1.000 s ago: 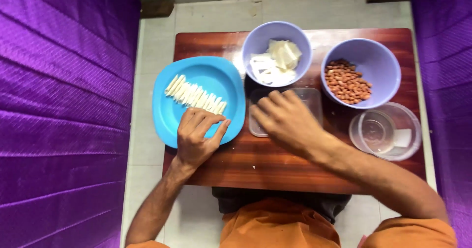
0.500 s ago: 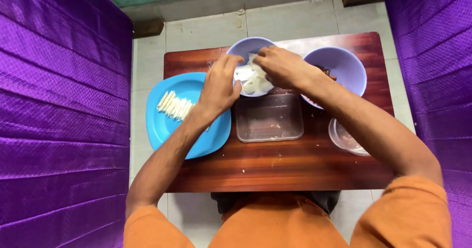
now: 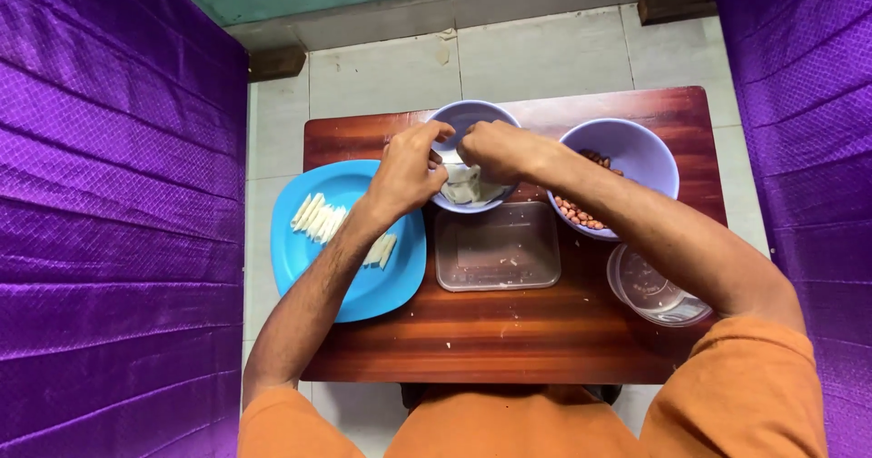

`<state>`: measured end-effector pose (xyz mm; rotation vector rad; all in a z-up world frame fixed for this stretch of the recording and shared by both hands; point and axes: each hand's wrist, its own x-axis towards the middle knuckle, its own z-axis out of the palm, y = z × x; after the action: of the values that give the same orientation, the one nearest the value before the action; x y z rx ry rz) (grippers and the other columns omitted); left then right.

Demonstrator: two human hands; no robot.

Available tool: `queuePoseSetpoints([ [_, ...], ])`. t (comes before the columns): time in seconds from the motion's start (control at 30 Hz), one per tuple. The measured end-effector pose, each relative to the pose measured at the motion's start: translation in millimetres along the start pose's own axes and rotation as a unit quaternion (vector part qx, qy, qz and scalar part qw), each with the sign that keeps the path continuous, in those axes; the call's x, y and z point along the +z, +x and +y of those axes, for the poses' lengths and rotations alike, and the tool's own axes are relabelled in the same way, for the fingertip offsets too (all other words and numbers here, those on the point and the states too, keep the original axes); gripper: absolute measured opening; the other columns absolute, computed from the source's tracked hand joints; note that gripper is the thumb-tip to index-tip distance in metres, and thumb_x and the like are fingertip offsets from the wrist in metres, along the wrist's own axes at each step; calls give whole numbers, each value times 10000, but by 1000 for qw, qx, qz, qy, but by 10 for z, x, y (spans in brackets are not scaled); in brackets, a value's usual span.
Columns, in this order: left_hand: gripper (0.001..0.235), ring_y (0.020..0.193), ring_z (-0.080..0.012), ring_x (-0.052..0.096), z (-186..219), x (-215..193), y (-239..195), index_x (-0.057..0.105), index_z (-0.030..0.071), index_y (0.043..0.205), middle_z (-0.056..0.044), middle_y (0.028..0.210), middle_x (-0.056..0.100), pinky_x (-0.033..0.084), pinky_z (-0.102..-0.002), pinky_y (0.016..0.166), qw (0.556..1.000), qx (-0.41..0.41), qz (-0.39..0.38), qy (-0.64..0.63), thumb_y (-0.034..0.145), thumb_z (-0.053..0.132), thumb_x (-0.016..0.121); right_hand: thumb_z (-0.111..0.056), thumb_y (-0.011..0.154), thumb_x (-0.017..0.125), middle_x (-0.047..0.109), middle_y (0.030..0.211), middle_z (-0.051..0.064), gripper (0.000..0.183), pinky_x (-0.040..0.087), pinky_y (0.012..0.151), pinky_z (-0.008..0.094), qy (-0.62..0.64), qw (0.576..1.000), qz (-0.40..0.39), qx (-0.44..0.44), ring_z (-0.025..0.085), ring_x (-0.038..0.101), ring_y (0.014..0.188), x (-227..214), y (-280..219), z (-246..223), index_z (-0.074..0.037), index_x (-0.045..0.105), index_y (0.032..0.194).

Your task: The person places peanuts onto a thin white sheet, rolls it into a cylinder, and places it on a blue plate. This process is repeated multiple times using ingredients from bowls on the table.

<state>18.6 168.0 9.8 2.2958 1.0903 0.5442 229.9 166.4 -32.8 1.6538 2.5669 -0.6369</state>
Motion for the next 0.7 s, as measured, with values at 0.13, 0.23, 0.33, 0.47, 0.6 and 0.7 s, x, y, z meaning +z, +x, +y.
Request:
queuePoseSetpoints([
  [0.13,519,812,-189,776,121,-65,84,653,154,1188,-64,1100,688,632,-340,709,998,-13,-55,-19,697,62,794,-21,711,716,716,934,147,248,597,823,560,91,995,7,-37,445,725,925,-844,-411,-346,-75,789,941],
  [0.23,448,834,-309,782,205,-96,118,630,82,1091,-159,1053,701,634,-391,715,990,-35,-99,-99,702,123,849,-56,752,697,715,943,222,198,551,827,589,168,982,45,-79,506,690,964,-1095,-577,-395,-30,728,945],
  [0.33,497,887,-308,781,262,-134,125,624,52,1123,-175,1065,713,633,-368,778,975,-64,-107,-186,710,132,888,-76,769,719,713,945,193,180,541,793,557,197,973,85,-84,460,698,969,-1131,-641,-387,-66,694,946],
  [0.47,235,792,-288,766,186,-120,118,737,119,1008,-109,835,756,613,-380,719,991,-45,-51,-114,787,132,817,-63,778,708,712,949,174,190,554,806,501,202,972,96,-67,424,706,946,-1087,-667,-310,-92,708,966],
  [0.6,88,707,-316,740,210,-149,67,776,207,896,-51,665,728,587,-420,679,999,-31,-43,7,830,176,727,-53,802,709,727,960,196,193,571,798,476,199,976,82,-38,415,727,913,-1029,-693,-236,-57,709,994],
  [0.7,76,712,-330,744,321,-250,47,783,200,869,-54,656,740,592,-419,694,997,-43,-54,18,842,196,713,-39,802,715,744,940,185,187,591,784,448,213,974,74,-22,346,762,859,-990,-666,-214,-45,710,988],
])
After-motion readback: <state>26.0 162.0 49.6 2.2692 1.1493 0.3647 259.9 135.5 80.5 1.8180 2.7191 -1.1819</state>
